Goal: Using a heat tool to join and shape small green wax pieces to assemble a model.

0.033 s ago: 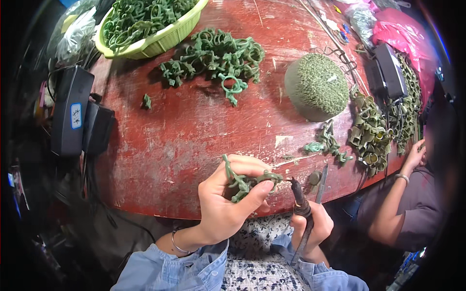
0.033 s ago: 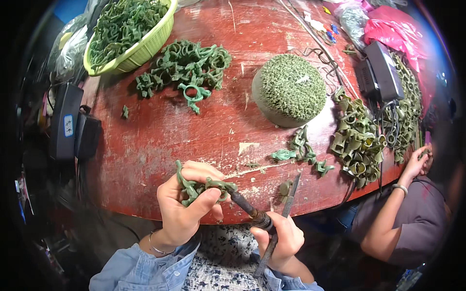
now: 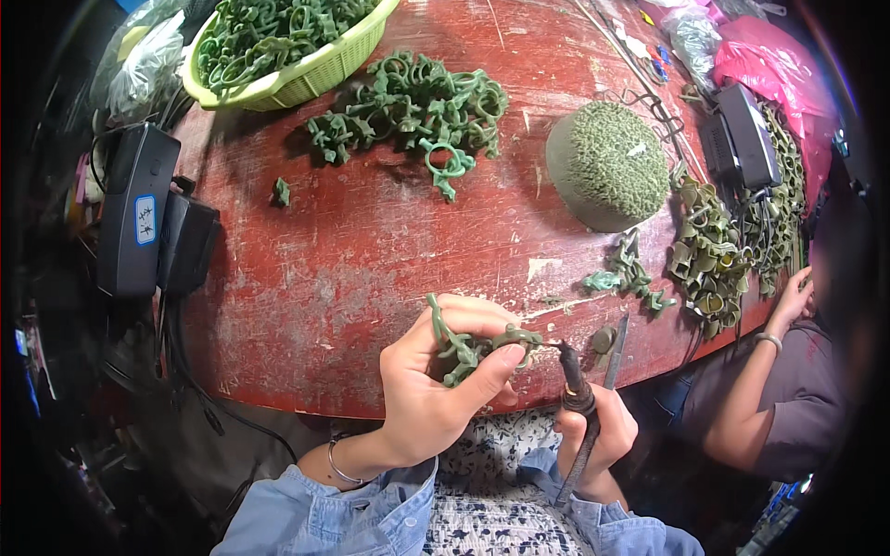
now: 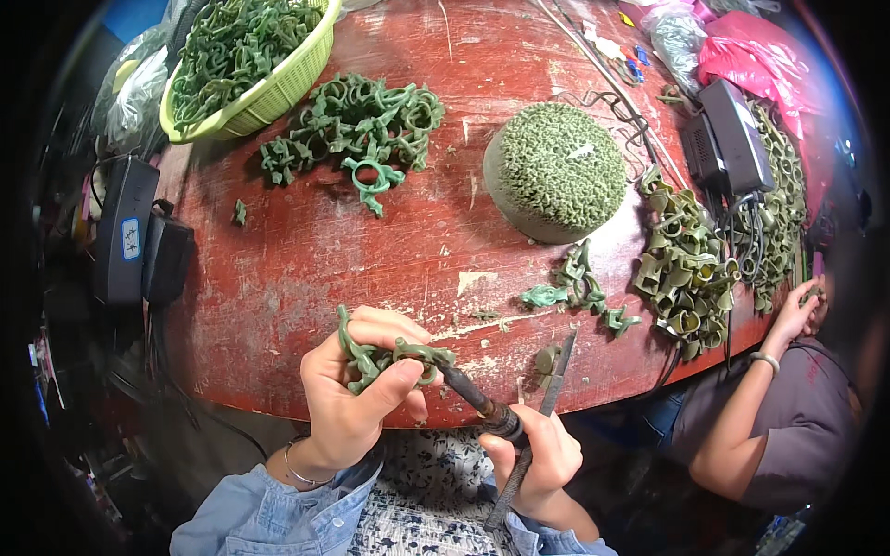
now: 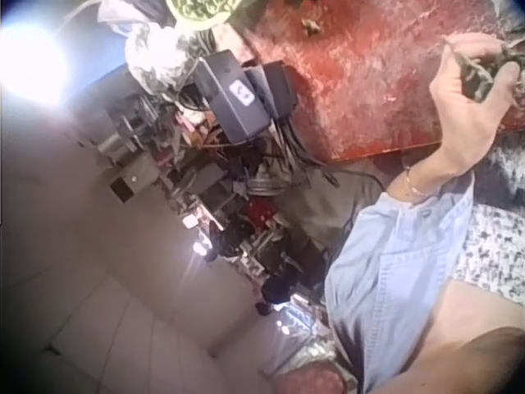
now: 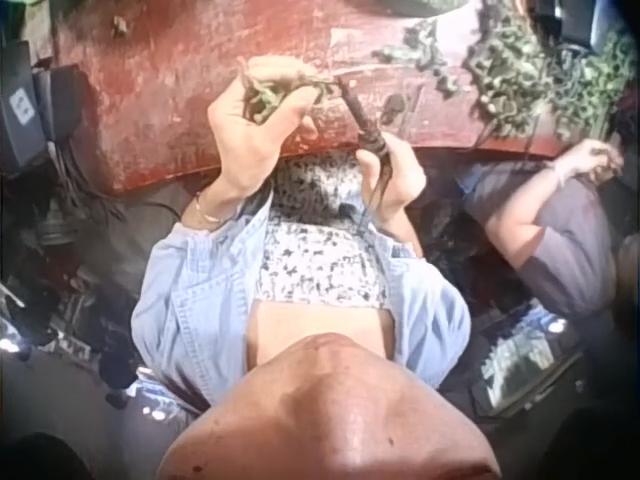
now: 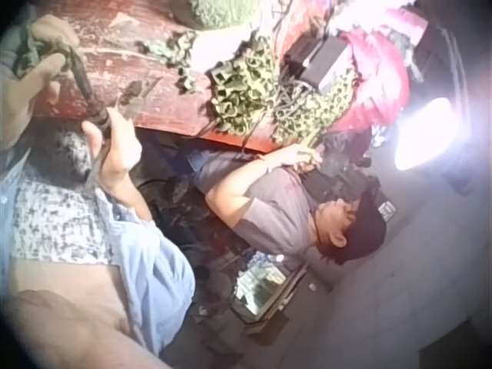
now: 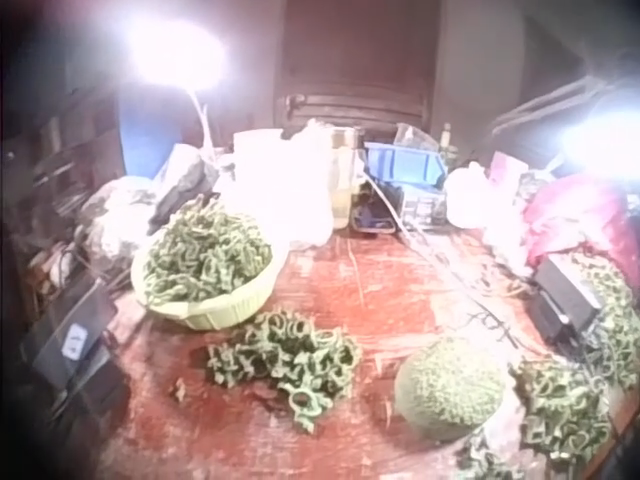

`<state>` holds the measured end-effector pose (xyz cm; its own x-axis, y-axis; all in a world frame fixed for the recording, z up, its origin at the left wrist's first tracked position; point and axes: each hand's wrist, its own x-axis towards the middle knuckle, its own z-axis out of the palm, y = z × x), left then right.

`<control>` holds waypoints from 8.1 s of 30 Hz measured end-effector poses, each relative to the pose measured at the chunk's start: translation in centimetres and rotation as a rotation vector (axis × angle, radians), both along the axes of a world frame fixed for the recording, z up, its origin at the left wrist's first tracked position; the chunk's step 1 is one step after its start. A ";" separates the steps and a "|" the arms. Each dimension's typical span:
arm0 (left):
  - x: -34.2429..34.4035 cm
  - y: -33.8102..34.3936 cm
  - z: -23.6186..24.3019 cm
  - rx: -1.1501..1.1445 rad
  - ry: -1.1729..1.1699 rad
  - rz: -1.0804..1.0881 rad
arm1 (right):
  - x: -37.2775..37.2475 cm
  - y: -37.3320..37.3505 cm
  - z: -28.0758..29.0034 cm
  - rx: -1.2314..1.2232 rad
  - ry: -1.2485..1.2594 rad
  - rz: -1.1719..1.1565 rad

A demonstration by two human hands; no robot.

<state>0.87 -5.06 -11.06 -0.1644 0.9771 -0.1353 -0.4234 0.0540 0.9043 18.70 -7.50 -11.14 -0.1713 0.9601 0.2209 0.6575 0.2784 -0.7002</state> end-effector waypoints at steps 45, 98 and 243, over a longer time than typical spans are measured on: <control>-0.1 0.2 -0.1 0.024 -0.095 -0.005 | -0.3 0.3 0.3 -0.125 0.025 -0.048; -0.6 0.7 1.0 -0.051 -0.112 -0.158 | 0.4 6.6 2.9 0.107 -0.160 -0.356; -0.7 1.1 0.4 -0.072 -0.162 -0.089 | 0.2 0.6 0.1 -0.138 0.073 -0.034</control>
<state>0.16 -3.91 -10.62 -0.0485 0.9736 -0.2232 -0.5540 0.1598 0.8171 18.91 -6.92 -11.06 -0.1267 0.9872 0.0969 0.6110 0.1547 -0.7763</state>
